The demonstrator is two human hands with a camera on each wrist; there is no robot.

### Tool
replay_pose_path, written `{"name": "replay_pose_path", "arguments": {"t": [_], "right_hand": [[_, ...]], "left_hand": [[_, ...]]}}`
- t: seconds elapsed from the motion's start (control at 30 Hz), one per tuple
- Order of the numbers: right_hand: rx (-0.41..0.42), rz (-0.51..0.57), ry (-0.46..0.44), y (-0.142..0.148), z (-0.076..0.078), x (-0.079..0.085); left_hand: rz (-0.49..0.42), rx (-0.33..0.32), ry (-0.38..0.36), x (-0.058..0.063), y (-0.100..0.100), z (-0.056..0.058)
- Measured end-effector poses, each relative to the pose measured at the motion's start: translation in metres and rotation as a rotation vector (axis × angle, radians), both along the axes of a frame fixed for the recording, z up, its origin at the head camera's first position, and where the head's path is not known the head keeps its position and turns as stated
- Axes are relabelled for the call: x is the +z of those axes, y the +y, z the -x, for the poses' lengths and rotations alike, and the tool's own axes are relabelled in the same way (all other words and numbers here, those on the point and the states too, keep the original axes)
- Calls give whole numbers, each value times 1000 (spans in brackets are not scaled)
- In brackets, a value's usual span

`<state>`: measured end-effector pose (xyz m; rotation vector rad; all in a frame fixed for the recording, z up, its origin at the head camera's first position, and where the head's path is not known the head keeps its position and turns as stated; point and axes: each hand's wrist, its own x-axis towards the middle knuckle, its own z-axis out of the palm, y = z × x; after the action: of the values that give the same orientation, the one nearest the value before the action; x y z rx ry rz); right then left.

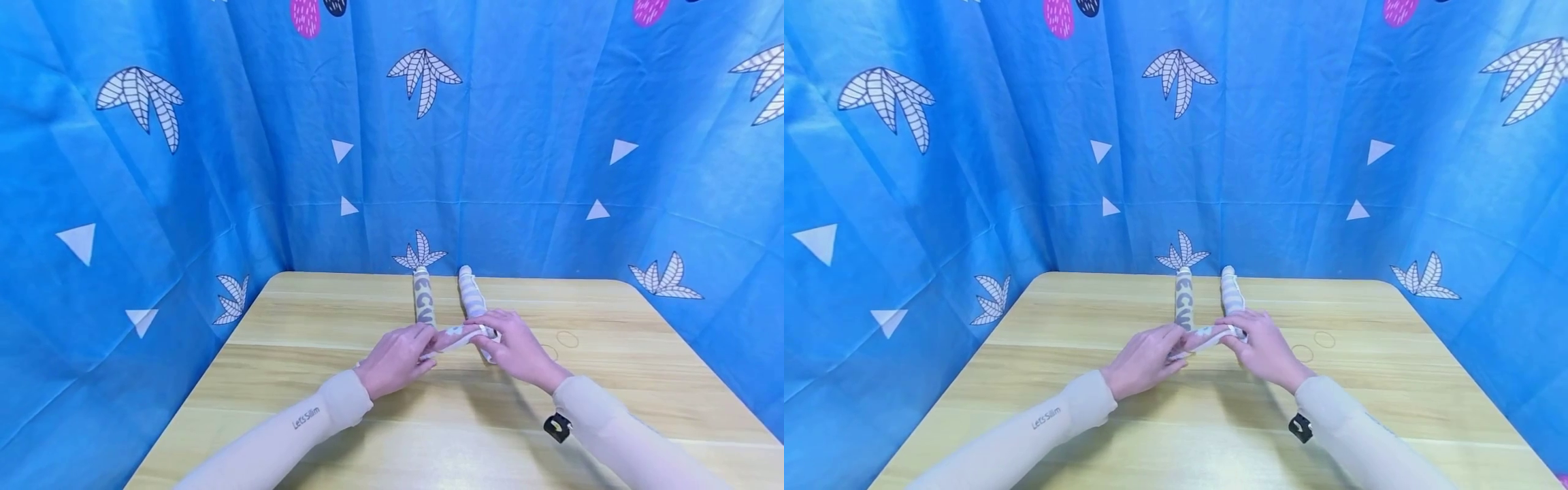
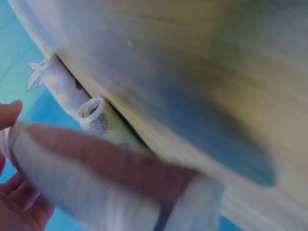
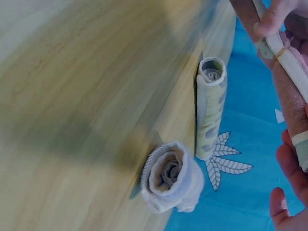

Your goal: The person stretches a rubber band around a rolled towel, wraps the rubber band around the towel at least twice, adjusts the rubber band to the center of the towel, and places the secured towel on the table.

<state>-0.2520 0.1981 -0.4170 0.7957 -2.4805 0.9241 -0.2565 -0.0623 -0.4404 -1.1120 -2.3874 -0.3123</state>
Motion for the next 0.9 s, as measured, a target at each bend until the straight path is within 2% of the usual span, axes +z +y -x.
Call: {"name": "replay_pose_path", "arguments": {"t": [0.1,0.2,0.4,0.53,0.63,0.77,0.9], "right_hand": [[5,26,-54,2,1,0],[33,12,-27,5,0,0],[121,-122,231,10,4,0],[111,-176,333,10,7,0],[92,-171,362,8,9,0],[69,-134,354,6,9,3],[42,-116,337,4,8,4]], "left_hand": [[-6,5,-26,1,3,1],[-38,18,-103,2,4,2],[-105,31,-291,4,2,3],[-128,-6,-341,3,-2,4],[-122,-39,-305,2,-2,3],[-100,-68,-169,2,-1,1],[-84,-67,-45,0,-1,0]]}}
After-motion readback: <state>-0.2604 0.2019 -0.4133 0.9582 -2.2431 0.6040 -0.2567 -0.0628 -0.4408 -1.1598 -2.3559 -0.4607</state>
